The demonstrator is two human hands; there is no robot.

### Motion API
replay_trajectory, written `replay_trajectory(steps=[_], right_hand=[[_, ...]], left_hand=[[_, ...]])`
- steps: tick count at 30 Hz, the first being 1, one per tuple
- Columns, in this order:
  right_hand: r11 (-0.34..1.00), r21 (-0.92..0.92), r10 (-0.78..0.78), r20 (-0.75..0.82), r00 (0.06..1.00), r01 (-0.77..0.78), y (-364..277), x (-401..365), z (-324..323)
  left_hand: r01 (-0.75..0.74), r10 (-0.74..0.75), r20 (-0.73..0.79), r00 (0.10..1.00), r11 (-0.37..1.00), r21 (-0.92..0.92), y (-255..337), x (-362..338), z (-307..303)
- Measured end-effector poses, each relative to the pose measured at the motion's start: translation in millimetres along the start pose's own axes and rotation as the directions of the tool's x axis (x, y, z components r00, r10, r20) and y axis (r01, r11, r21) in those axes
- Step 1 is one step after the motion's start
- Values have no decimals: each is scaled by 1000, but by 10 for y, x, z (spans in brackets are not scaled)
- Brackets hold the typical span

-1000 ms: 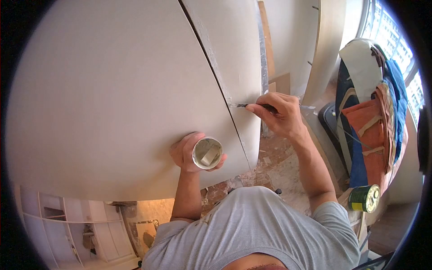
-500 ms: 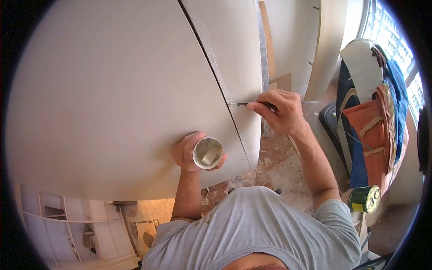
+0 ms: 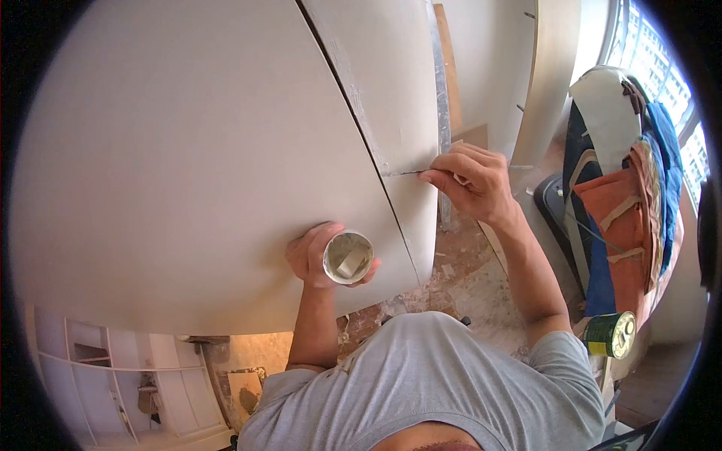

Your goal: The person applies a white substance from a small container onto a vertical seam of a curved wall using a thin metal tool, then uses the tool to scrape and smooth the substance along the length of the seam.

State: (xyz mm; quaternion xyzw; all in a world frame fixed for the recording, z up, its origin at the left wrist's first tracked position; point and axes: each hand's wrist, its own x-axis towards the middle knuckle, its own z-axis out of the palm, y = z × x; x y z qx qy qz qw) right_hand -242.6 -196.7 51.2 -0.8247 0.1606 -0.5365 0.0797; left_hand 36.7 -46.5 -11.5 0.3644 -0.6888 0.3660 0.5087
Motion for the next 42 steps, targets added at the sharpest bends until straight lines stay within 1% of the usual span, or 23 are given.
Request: replay_trajectory(steps=[1, 3, 4, 6, 13, 14, 16, 18, 25, 32, 34, 36, 37, 39, 40, 42], right_hand=[[1000, 0, 0, 0, 1000, 0, 9, 10, -1], [988, -48, -149, -75, 986, 146, 30, 36, 6], [988, -48, -148, -76, 986, 145, 20, 41, -2], [980, -68, -196, -107, 975, 189, -1, 63, -27], [981, -26, -195, -79, 978, 194, 15, 75, -56], [979, -35, -200, -67, 977, 198, 14, 87, -61], [978, -45, -205, -56, 977, 203, 13, 105, -76], [975, -51, -219, -31, 975, 217, 16, 125, -87], [966, -92, -245, -44, 969, 240, 38, 200, -91], [959, -123, -265, -75, 961, 255, -12, 321, -136], [955, -127, -278, -84, 957, 266, -41, 360, -160], [941, -142, -326, -150, 933, 306, -77, 387, -181], [941, -143, -327, -151, 933, 307, -84, 383, -185], [943, -112, -332, -270, 904, 313, -98, 376, -196], [943, -111, -332, -269, 904, 313, -97, 355, -201], [958, -38, -285, -215, 934, 284, -64, 279, -214]], left_hand=[[-4, 4, 15, 1000, 1000, 13, 3, 4, -10], [-6, 6, 4, 1000, 1000, 17, 13, 3, -3], [-8, 8, -6, 1000, 1000, 23, 17, 3, -3], [-13, 13, 1, 1000, 1000, 29, 20, 13, -11], [1, -1, 18, 1000, 1000, 22, 7, -12, -9], [0, 0, 19, 1000, 1000, 21, 6, 12, -2], [-18, 19, -34, 999, 999, 37, 1, 64, 20], [-16, 18, -39, 999, 999, 40, 0, 54, 24], [-11, 12, -39, 999, 999, 41, -21, 20, 43], [-17, 20, -58, 998, 999, 44, -14, 19, 41], [-26, 27, -80, 996, 1000, 19, -32, 16, 63], [-27, 29, -70, 997, 999, 36, -3, 52, 39], [-27, 30, -60, 998, 998, 53, 6, 69, 31], [-33, 37, -62, 997, 998, 58, -11, 63, 40], [-36, 40, -62, 997, 998, 61, -12, 50, 39], [-36, 40, -64, 997, 998, 59, -19, 36, 46]])
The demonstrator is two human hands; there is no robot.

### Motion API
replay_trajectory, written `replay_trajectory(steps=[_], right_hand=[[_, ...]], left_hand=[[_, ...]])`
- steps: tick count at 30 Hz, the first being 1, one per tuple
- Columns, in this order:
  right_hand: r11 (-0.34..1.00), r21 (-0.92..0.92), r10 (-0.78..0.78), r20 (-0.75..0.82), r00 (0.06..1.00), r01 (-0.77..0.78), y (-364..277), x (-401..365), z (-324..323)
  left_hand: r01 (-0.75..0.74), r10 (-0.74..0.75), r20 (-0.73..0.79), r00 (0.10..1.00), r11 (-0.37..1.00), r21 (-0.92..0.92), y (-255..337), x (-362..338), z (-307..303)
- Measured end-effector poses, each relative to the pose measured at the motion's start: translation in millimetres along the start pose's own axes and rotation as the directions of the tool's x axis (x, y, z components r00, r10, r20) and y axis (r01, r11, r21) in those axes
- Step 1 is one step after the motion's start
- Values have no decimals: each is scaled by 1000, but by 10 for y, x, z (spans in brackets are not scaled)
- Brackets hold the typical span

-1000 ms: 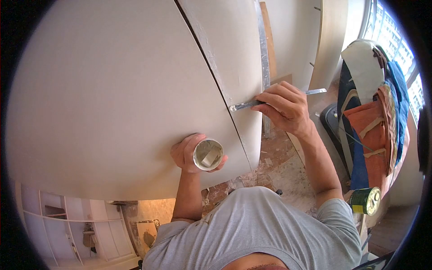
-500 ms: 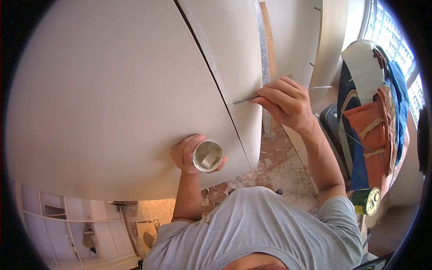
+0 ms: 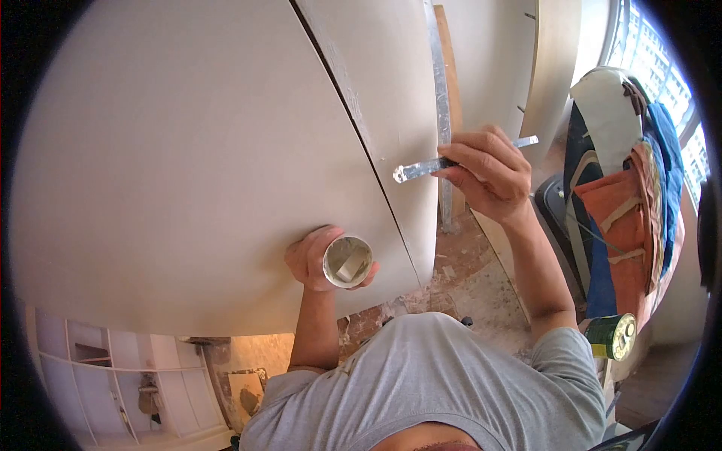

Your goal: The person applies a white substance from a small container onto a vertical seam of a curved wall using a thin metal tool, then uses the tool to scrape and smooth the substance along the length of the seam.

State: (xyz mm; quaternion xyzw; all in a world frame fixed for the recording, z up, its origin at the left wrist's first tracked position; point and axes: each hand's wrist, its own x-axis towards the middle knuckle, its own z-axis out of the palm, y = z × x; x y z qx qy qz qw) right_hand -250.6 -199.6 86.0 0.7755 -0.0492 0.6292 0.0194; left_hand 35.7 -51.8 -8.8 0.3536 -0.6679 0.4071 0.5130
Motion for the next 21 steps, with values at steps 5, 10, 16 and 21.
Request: replay_trajectory(steps=[5, 10, 16, 21], right_hand=[[988, 86, 100, 248, 964, -125, 61, -394, 2], [981, 38, 172, 277, 946, -189, -9, -589, 98], [961, 43, 250, 285, 925, -273, -78, -538, 138], [963, 12, 259, 241, 935, -270, -85, -477, 181]], left_hand=[[9, -9, -16, 1000, 1000, -17, 6, -47, -4], [35, -34, 46, 998, 999, -15, 21, -127, -41], [5, -4, 60, 998, 1000, -28, -8, -110, -52], [8, -6, 24, 1000, 998, -56, -9, -85, -11]])
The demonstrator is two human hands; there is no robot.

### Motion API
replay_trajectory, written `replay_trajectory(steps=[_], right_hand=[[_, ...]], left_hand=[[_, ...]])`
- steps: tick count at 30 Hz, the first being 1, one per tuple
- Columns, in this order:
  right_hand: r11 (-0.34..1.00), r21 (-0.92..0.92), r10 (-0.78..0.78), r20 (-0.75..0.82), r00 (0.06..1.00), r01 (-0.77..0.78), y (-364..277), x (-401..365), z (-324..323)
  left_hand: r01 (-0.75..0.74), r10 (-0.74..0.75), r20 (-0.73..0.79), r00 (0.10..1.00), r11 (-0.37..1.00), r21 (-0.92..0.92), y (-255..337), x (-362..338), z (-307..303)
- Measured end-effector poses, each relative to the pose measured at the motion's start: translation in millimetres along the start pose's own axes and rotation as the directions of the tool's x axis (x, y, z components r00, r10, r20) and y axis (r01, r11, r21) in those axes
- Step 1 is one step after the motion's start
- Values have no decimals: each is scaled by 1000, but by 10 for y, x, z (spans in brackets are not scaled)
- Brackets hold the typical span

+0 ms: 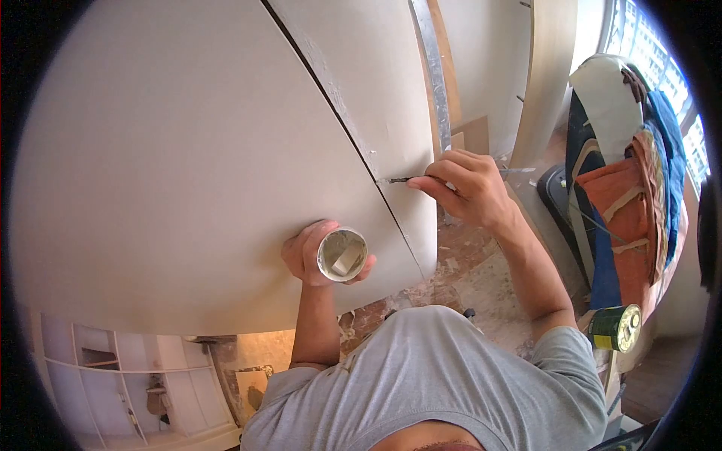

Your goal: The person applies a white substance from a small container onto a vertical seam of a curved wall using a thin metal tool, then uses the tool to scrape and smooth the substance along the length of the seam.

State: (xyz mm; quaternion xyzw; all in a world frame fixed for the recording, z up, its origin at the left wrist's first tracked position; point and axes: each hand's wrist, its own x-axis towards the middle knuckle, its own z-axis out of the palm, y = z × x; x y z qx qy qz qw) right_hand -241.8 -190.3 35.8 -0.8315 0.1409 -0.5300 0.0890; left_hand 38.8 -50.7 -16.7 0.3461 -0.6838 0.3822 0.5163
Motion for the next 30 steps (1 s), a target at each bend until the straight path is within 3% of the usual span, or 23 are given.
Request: replay_trajectory(steps=[16, 30], right_hand=[[998, 12, 67, 7, 998, -67, 25, -28, 10], [999, 40, 20, 34, 999, -21, 52, -43, 31]], left_hand=[[23, -22, 28, 999, 999, -33, -10, -25, -18], [-14, 14, 10, 1000, 999, -32, -42, -53, -6]])
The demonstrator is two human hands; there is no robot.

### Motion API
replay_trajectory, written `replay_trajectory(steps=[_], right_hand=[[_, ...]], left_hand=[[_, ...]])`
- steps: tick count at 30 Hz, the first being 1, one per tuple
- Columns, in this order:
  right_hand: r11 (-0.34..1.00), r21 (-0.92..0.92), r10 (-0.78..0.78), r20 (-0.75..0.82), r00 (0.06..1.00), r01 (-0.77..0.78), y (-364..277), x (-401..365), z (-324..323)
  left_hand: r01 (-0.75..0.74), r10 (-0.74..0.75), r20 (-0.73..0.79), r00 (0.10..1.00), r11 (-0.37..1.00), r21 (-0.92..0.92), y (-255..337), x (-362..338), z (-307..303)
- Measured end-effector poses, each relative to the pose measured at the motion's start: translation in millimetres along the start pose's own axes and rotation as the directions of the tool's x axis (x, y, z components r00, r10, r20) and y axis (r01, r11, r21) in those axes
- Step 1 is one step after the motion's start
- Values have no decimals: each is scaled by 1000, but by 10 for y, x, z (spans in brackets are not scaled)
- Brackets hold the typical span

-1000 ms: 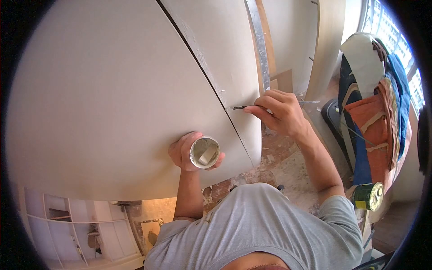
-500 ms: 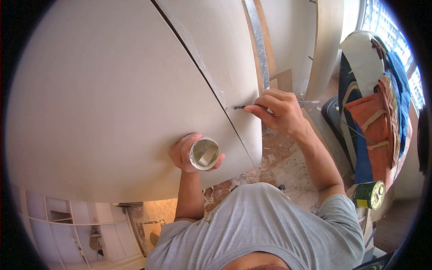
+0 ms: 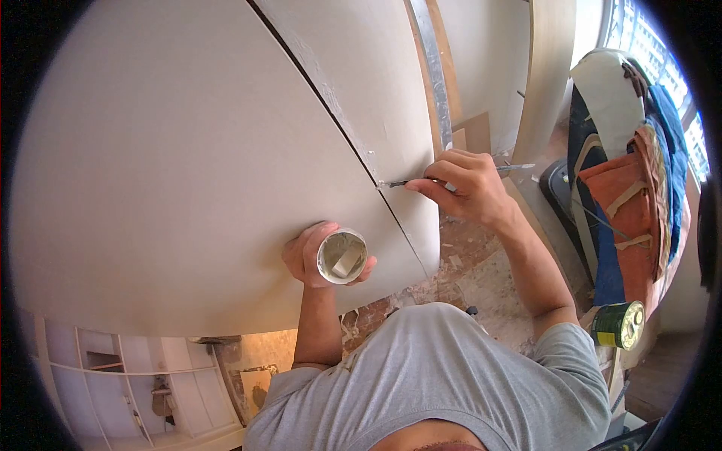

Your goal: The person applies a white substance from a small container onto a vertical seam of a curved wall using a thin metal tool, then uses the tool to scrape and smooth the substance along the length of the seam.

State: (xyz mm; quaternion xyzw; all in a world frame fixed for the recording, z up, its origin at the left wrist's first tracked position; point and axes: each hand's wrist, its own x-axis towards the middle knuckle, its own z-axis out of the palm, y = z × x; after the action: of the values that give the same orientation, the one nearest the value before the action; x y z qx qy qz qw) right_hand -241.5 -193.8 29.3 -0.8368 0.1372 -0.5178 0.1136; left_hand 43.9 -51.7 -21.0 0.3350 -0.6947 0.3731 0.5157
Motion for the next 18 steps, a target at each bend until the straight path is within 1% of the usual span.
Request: replay_trajectory(steps=[4, 7, 9, 10, 12, 16, 18], right_hand=[[999, -26, 21, -34, 999, -22, -10, 6, -7], [1000, -16, 18, -41, 999, -18, -12, 5, -20], [999, -38, -9, 6, 1000, 10, -2, -11, -3], [999, -38, -8, 5, 1000, 8, 10, -19, 6], [999, -46, 4, -38, 999, -6, 34, -27, 24], [998, -48, 39, -24, 999, -40, 14, -8, -34], [1000, 7, 5, 5, 1000, -5, 9, -7, -45]], left_hand=[[-45, 43, 35, 998, 998, 36, -15, 5, -21], [-10, 10, 11, 1000, 1000, 24, 13, 8, -4], [-10, 10, 15, 1000, 999, 37, 28, 27, -8], [-10, 9, 18, 1000, 999, 52, 32, 33, -10], [-10, 9, 18, 1000, 998, 54, 30, 31, -9], [-4, 3, 15, 1000, 998, 56, 24, 13, -11], [-9, 7, 22, 1000, 998, 67, 27, 20, -16]])
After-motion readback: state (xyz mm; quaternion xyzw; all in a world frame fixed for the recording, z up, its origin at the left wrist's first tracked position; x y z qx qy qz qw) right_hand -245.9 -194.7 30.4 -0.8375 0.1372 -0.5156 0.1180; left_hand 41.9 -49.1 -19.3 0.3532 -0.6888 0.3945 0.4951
